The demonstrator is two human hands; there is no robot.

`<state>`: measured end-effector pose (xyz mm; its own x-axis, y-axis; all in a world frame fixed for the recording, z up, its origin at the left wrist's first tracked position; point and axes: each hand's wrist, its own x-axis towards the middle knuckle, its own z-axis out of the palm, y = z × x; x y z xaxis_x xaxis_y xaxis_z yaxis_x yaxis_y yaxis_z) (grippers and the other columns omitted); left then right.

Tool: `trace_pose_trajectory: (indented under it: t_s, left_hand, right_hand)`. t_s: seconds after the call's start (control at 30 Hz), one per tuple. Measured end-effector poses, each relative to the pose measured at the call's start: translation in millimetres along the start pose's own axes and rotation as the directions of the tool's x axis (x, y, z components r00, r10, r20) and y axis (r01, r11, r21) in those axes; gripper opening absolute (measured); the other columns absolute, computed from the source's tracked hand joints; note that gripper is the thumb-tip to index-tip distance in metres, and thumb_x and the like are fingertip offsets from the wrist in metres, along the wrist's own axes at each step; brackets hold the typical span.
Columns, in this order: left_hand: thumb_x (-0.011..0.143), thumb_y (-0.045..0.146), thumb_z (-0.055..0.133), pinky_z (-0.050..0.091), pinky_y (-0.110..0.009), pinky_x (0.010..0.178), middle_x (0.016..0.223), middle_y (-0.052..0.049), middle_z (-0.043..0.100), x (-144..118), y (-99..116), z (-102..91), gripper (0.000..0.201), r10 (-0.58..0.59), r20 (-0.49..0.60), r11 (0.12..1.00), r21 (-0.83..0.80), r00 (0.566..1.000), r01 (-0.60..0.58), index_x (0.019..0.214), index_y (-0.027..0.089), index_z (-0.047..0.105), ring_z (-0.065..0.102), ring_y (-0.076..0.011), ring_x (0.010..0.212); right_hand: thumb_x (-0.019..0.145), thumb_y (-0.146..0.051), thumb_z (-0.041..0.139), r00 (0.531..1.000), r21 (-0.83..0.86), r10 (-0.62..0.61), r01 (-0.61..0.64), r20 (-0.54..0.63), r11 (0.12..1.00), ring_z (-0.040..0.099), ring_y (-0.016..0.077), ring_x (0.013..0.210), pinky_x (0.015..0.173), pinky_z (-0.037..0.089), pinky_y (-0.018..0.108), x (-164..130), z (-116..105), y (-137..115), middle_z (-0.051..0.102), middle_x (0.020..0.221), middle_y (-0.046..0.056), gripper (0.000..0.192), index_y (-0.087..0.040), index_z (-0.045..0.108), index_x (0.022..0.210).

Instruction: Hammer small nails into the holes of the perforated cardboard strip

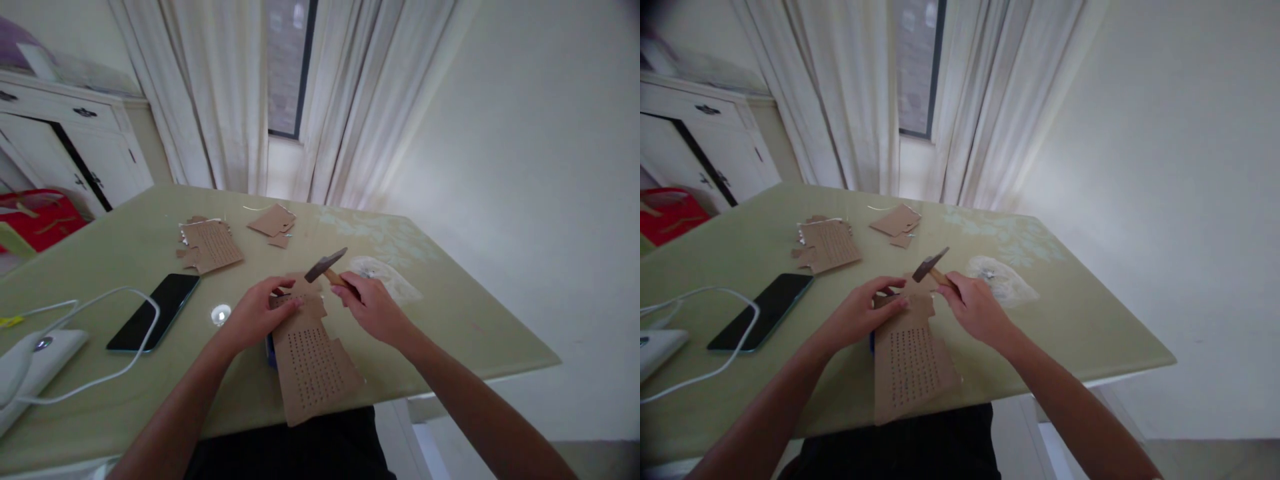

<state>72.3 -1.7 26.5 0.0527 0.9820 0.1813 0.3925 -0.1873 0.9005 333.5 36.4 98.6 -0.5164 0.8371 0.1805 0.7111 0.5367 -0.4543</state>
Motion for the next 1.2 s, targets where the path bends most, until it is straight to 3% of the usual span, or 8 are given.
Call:
trace_pose_trajectory:
  t_s: [0.07, 0.17, 0.27, 0.43, 0.57, 0.77, 0.93, 1.2]
  left_hand:
    - [0.087, 0.058, 0.083, 0.061, -0.045, 0.089, 0.122, -0.014, 0.082, -8, -3, -1.6, 0.055, -0.111, -0.019, 0.990, -0.089, 0.994, 0.108, 0.126, 0.020, 0.079, 0.077, -0.0328, 0.105]
    - [0.087, 0.063, 0.079, 0.062, -0.042, 0.082, 0.109, -0.013, 0.085, -20, -8, -0.4, 0.056, -0.170, -0.010, 0.967, -0.194, 0.985, 0.165, 0.119, 0.018, 0.081, 0.079, -0.0322, 0.098]
    - [0.086, 0.067, 0.078, 0.061, -0.038, 0.077, 0.103, -0.012, 0.085, -28, -12, 4.3, 0.060, -0.190, -0.051, 0.952, -0.255, 0.980, 0.171, 0.118, 0.017, 0.081, 0.078, -0.0295, 0.092]
    - [0.077, 0.069, 0.083, 0.054, -0.031, 0.067, 0.093, -0.009, 0.081, -33, -22, 11.5, 0.067, -0.208, -0.153, 0.932, -0.331, 0.966, 0.148, 0.119, 0.017, 0.082, 0.072, -0.0248, 0.080]
    - [0.079, 0.072, 0.079, 0.053, -0.031, 0.067, 0.092, -0.008, 0.081, -33, -27, 13.7, 0.064, -0.197, -0.210, 0.921, -0.373, 0.958, 0.108, 0.114, 0.018, 0.083, 0.071, -0.0248, 0.082]
    - [0.087, 0.074, 0.069, 0.060, -0.038, 0.090, 0.112, -0.012, 0.084, -37, -35, 17.3, 0.063, -0.167, -0.242, 0.914, -0.401, 0.956, 0.058, 0.115, 0.019, 0.081, 0.075, -0.0305, 0.107]
    - [0.081, 0.069, 0.078, 0.060, -0.046, 0.103, 0.123, -0.015, 0.083, -44, -37, 20.8, 0.068, -0.102, -0.220, 0.922, -0.387, 0.970, 0.009, 0.124, 0.016, 0.077, 0.074, -0.0359, 0.120]
    - [0.087, 0.067, 0.069, 0.060, -0.050, 0.100, 0.117, -0.015, 0.084, -45, -39, 25.3, 0.058, -0.031, -0.271, 0.952, -0.302, 0.962, -0.054, 0.113, 0.016, 0.077, 0.076, -0.0352, 0.110]
  right_hand:
    - [0.114, -0.034, 0.054, 0.997, -0.005, 0.067, -0.068, -0.033, 0.998, 0.062, 0.0190, 0.069, 0.069, 0.037, 0.032, 3, 7, 9, 0.071, 0.078, 0.003, 0.028, -0.020, 0.067, 0.095]
    - [0.113, -0.027, 0.054, 0.987, -0.044, 0.137, -0.141, -0.081, 0.989, 0.068, 0.0225, 0.077, 0.072, 0.041, 0.033, 9, 25, 23, 0.076, 0.086, 0.008, 0.023, -0.016, 0.071, 0.102]
    - [0.113, -0.027, 0.057, 0.977, -0.087, 0.187, -0.197, -0.105, 0.977, 0.073, 0.0258, 0.092, 0.080, 0.047, 0.035, 15, 48, 34, 0.081, 0.101, 0.013, 0.022, -0.014, 0.075, 0.113]
    - [0.111, -0.035, 0.068, 0.975, -0.170, 0.213, -0.222, -0.067, 0.960, 0.075, 0.0255, 0.107, 0.096, 0.061, 0.046, 26, 84, 37, 0.078, 0.119, 0.009, 0.023, -0.016, 0.075, 0.121]
    - [0.108, -0.038, 0.073, 0.976, -0.223, 0.216, -0.215, -0.023, 0.951, 0.075, 0.0270, 0.113, 0.097, 0.064, 0.049, 36, 103, 30, 0.074, 0.132, 0.011, 0.030, -0.018, 0.072, 0.131]
    - [0.109, -0.038, 0.073, 0.969, -0.282, 0.247, -0.239, -0.007, 0.929, 0.074, 0.0272, 0.114, 0.097, 0.065, 0.048, 44, 113, 23, 0.072, 0.138, 0.011, 0.032, -0.020, 0.071, 0.136]
    - [0.108, -0.037, 0.073, 0.976, -0.326, 0.216, -0.213, -0.028, 0.921, 0.074, 0.0273, 0.115, 0.097, 0.065, 0.048, 36, 111, 21, 0.071, 0.138, 0.011, 0.032, -0.020, 0.071, 0.136]
    - [0.109, -0.035, 0.072, 0.955, -0.365, 0.112, -0.211, -0.273, 0.907, 0.073, 0.0280, 0.118, 0.101, 0.063, 0.050, -5, 125, 25, 0.072, 0.138, 0.011, 0.028, -0.020, 0.072, 0.133]
